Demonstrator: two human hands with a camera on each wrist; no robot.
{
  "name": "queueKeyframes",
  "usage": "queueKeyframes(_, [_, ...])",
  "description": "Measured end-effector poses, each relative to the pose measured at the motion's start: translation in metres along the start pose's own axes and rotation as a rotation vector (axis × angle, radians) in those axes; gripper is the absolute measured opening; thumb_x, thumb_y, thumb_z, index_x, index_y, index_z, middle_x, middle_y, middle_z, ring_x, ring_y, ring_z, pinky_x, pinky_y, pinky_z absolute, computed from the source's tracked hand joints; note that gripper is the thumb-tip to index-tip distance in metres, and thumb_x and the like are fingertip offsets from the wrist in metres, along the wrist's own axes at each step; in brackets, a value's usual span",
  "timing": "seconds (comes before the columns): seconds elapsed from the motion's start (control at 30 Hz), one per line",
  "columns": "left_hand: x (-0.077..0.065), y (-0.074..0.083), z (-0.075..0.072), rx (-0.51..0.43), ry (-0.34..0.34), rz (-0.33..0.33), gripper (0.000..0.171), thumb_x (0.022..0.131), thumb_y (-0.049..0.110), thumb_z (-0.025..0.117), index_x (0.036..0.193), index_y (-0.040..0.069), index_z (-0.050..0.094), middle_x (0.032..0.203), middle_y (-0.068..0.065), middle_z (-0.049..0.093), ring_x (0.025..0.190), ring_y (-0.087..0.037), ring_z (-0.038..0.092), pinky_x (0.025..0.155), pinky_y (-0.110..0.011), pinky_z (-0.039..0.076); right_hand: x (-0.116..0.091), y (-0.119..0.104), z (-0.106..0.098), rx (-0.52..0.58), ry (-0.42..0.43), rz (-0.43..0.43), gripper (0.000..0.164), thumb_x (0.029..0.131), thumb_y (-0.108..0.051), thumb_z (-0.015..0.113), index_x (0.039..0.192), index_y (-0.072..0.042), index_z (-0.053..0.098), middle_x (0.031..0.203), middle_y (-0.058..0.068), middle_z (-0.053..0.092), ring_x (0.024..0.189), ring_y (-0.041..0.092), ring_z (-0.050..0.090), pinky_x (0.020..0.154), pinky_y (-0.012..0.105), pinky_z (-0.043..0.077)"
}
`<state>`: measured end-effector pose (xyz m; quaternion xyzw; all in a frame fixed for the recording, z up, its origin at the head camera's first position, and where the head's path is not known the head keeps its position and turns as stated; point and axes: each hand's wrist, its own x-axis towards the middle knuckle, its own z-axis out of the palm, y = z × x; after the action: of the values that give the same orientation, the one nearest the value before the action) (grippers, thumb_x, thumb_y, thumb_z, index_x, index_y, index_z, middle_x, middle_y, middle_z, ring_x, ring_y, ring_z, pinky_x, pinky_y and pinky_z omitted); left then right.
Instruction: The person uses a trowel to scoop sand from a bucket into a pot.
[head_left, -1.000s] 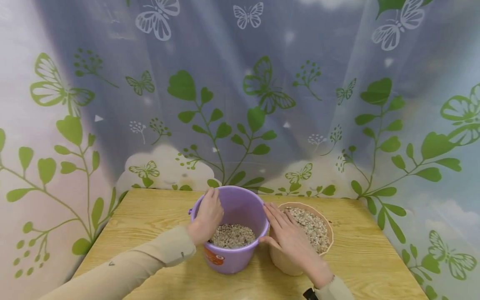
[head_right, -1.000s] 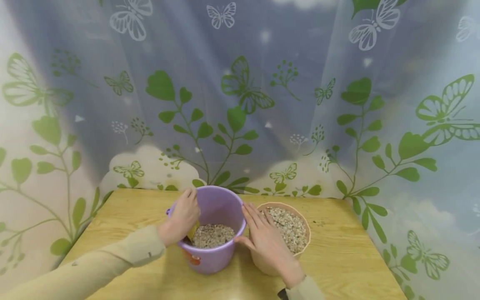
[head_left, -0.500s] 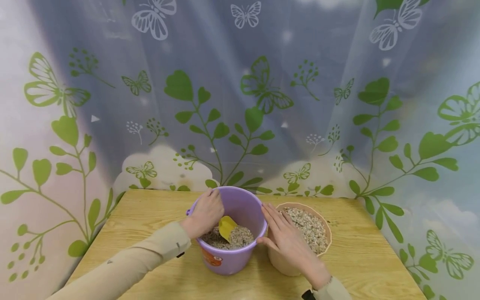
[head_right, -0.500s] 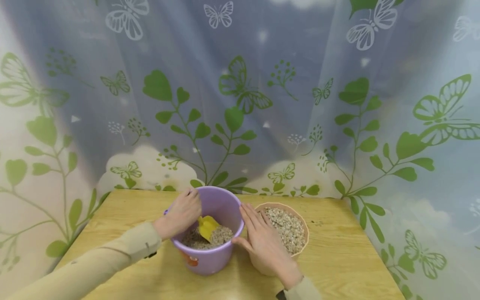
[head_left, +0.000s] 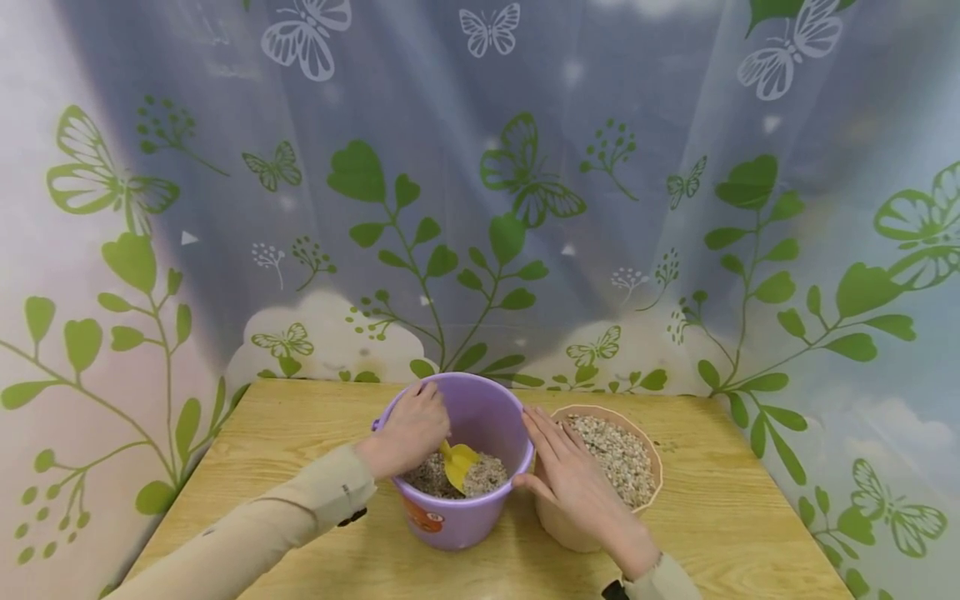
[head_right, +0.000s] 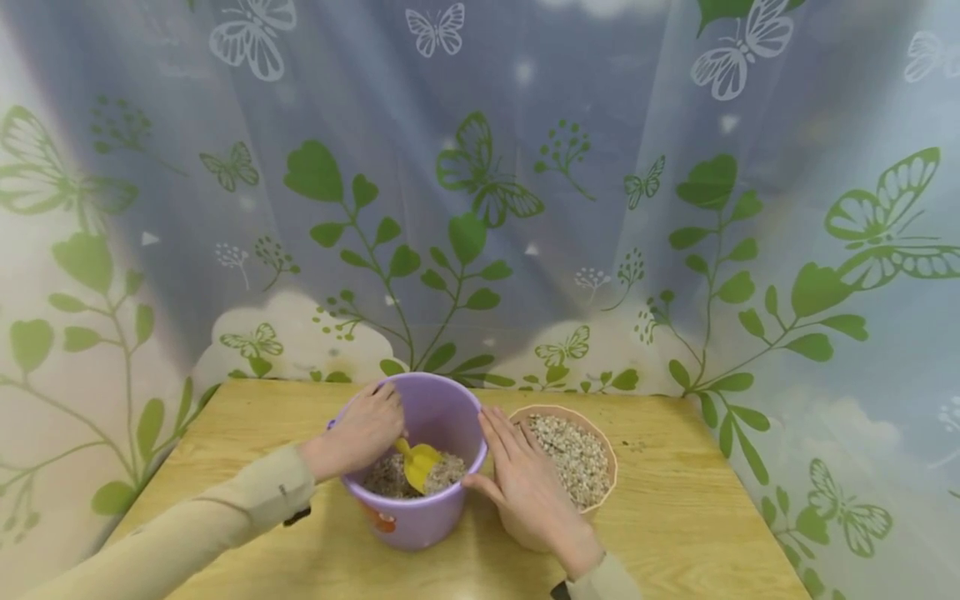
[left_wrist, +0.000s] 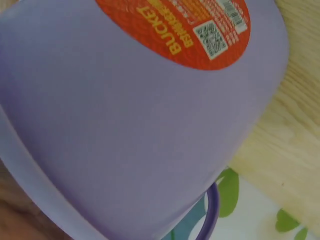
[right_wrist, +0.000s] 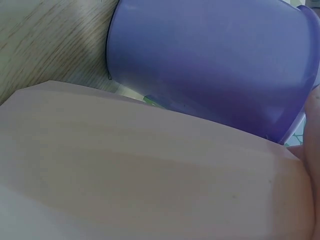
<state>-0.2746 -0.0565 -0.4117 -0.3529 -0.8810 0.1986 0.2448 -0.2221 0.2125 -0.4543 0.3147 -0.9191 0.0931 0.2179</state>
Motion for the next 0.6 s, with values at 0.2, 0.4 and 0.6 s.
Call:
queueKeyframes(0.2, [-0.006, 0.000, -0.004, -0.169, -0.111, -0.109, 0.034, 0.096, 0.039, 0.065, 0.082, 0.010, 0.075, 0.085, -0.005, 0.069, 0.090, -0.023, 0.054, 0.085, -0.037, 0.043, 0.000, -0.001, -0.001, 0.011, -0.006, 0.005, 0.088, 0.100, -0.066, 0.031, 0.155, 0.002, 0.032, 0.161, 0.020, 0.031, 0.146, 0.036, 0.036, 0.113, 0.057, 0.033])
queueKeyframes(0.4, [-0.013, -0.001, -0.008, -0.428, -0.147, -0.267, 0.029, 0.093, 0.033, 0.073, 0.082, 0.006, 0.074, 0.085, -0.010, 0.067, 0.096, -0.031, 0.058, 0.084, -0.043, 0.044, -0.001, -0.002, -0.001, 0.024, -0.003, 0.010, 0.088, 0.100, -0.066, 0.032, 0.155, 0.002, 0.031, 0.161, 0.020, 0.031, 0.146, 0.036, 0.035, 0.114, 0.056, 0.032])
queueKeyframes(0.6, [-0.021, -0.006, -0.018, -0.520, -0.142, -0.373, 0.031, 0.096, 0.032, 0.068, 0.080, 0.006, 0.071, 0.091, -0.013, 0.071, 0.107, -0.037, 0.061, 0.088, -0.046, 0.046, -0.001, -0.001, 0.000, 0.019, 0.010, 0.004, 0.088, 0.100, -0.066, 0.031, 0.155, 0.003, 0.031, 0.162, 0.019, 0.030, 0.146, 0.036, 0.035, 0.114, 0.056, 0.032])
